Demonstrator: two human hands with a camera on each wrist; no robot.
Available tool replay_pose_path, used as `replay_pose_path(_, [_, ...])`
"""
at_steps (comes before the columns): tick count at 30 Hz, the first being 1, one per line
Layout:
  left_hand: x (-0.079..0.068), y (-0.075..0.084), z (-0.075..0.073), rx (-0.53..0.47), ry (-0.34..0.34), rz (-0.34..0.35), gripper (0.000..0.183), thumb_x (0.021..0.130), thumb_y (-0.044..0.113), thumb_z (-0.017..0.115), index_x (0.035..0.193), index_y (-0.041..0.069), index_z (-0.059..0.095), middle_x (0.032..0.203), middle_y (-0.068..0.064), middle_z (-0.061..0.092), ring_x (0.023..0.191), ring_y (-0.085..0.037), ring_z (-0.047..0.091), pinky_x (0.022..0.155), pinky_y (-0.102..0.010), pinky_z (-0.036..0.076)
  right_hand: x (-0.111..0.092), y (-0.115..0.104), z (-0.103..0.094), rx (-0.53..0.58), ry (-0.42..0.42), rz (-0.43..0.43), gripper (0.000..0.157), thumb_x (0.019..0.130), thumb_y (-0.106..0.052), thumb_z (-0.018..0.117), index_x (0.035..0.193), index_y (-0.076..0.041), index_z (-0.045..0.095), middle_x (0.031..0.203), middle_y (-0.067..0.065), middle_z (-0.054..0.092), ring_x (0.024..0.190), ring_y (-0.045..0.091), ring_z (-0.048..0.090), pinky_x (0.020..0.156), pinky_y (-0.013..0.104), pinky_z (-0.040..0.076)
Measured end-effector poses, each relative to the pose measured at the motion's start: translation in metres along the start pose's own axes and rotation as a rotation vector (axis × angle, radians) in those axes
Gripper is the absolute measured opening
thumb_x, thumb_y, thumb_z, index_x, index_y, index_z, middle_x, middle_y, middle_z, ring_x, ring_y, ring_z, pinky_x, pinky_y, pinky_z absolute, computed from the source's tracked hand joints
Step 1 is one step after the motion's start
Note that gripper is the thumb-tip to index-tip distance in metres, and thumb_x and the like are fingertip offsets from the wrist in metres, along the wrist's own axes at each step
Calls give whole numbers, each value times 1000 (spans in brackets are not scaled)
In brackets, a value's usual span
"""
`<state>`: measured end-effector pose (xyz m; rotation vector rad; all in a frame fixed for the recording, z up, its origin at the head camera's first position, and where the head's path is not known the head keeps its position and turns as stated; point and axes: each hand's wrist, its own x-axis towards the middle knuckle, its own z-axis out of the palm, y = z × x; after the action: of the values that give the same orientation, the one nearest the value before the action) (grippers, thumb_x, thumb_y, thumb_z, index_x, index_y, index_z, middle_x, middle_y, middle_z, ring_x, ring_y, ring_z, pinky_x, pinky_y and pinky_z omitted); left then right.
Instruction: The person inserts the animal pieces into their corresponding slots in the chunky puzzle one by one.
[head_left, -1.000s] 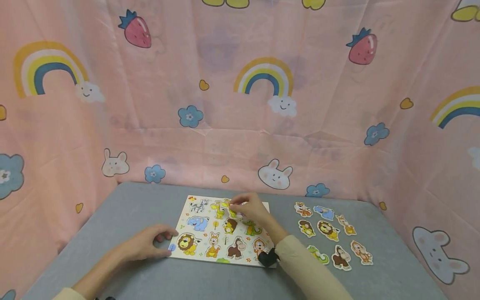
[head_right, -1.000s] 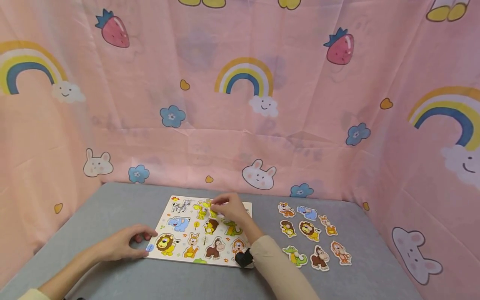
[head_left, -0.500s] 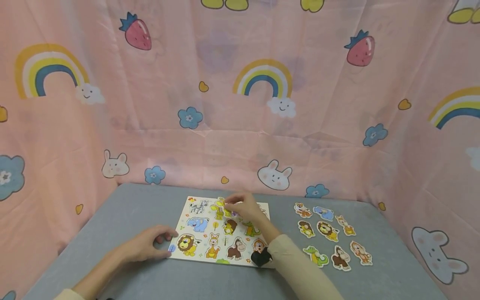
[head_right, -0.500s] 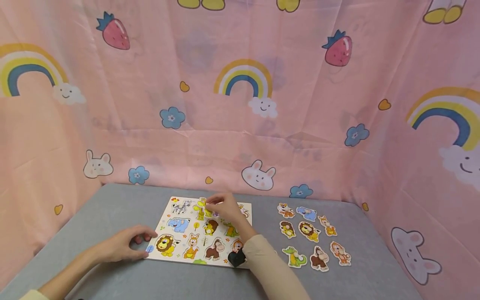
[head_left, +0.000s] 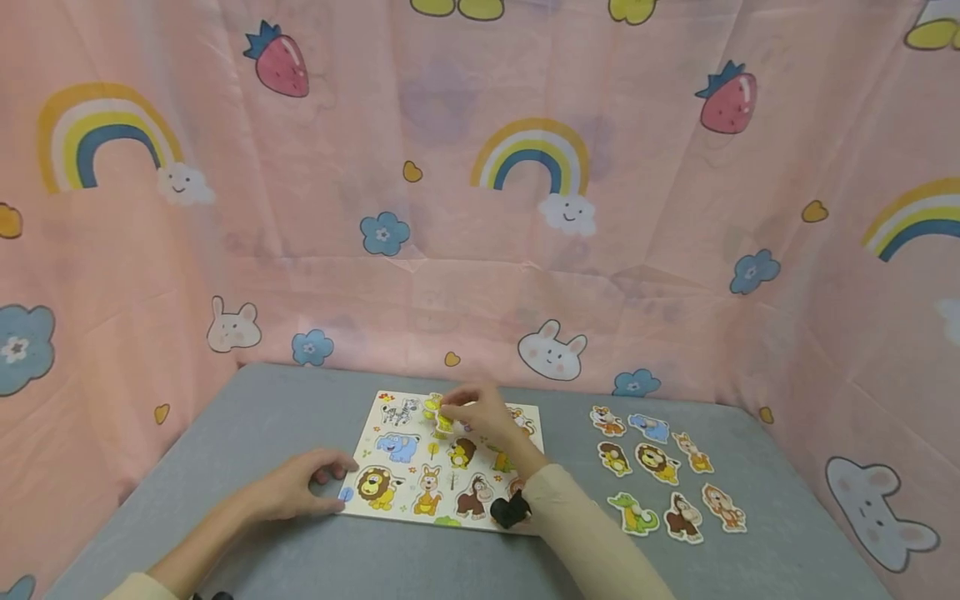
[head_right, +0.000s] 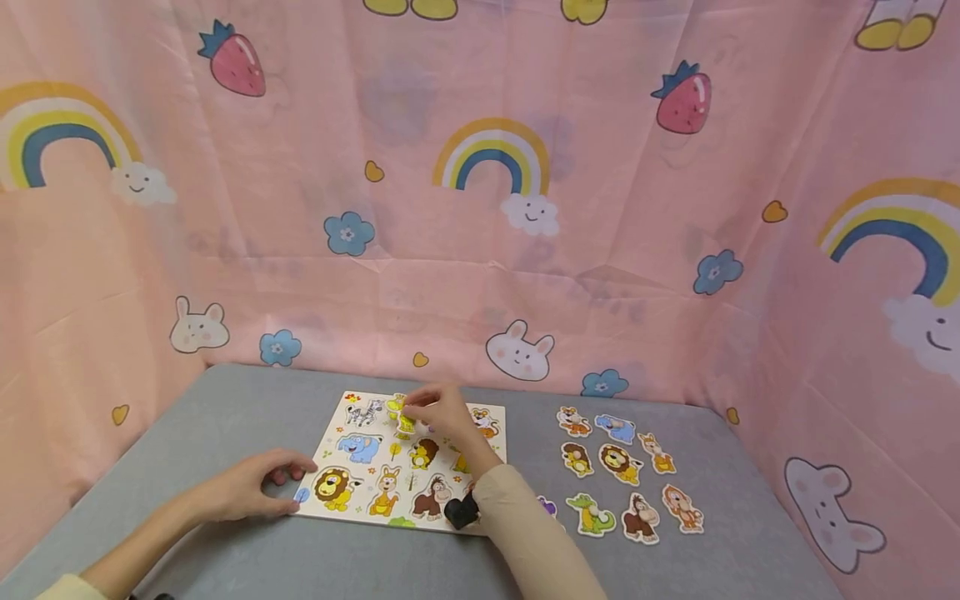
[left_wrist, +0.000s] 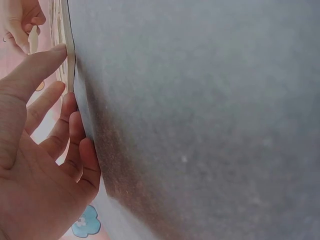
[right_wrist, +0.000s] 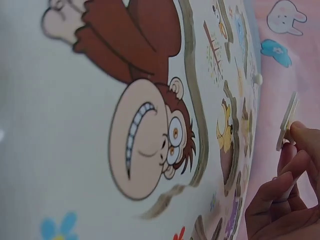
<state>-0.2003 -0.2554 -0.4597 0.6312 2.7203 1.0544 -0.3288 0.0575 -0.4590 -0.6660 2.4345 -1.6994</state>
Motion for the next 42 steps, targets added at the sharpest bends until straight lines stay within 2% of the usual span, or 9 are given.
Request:
replay_pose_path(8, [1, 2, -1, 5, 5, -2, 47, 80, 21, 88, 121, 11, 67, 105, 3, 57, 96, -21, 52, 84, -38, 45, 3, -1, 4, -18, -10, 40, 14, 93, -11, 75, 103, -2, 76, 100, 7, 68, 83, 20, 60, 66, 37, 51])
replay_pose_path(17, [1, 3, -1, 12, -2, -8, 46, 80, 21, 88, 120, 12, 66, 104, 4, 56, 95, -21, 51, 83, -38, 45, 8, 2, 8, -68, -2, 15, 12, 91, -9, 76, 100, -1, 76, 92, 5, 67, 75, 18, 58, 64, 32, 49])
replay_pose_path(28, [0, 2, -1, 14, -3, 2, 46, 80, 20, 87, 121, 11, 66, 105, 3, 57, 95, -21, 52, 84, -38, 46, 8, 7, 8, -124, -13, -25, 8, 91, -5, 75, 96, 2, 76, 86, 3, 67, 71, 16, 56, 59, 30, 47])
replay_pose_path(35, [0, 4, 0, 14, 1, -5, 47, 80, 19, 88, 121, 10, 66, 104, 3, 57, 94, -21, 51, 82, -37, 45, 11, 12, 7, -131, -10, -24, 8, 91, -5, 74, 96, 1, 77, 86, 3, 66, 64, 14, 54, 57, 29, 47])
replay_pose_path(42, [0, 5, 0, 13, 1, -4, 47, 80, 19, 87, 121, 9, 66, 104, 2, 56, 94, -21, 50, 81, -36, 44, 9, 6, 9, -144, -13, -6, 6, 90, -4, 75, 94, 1, 76, 84, 5, 67, 69, 15, 54, 59, 29, 46])
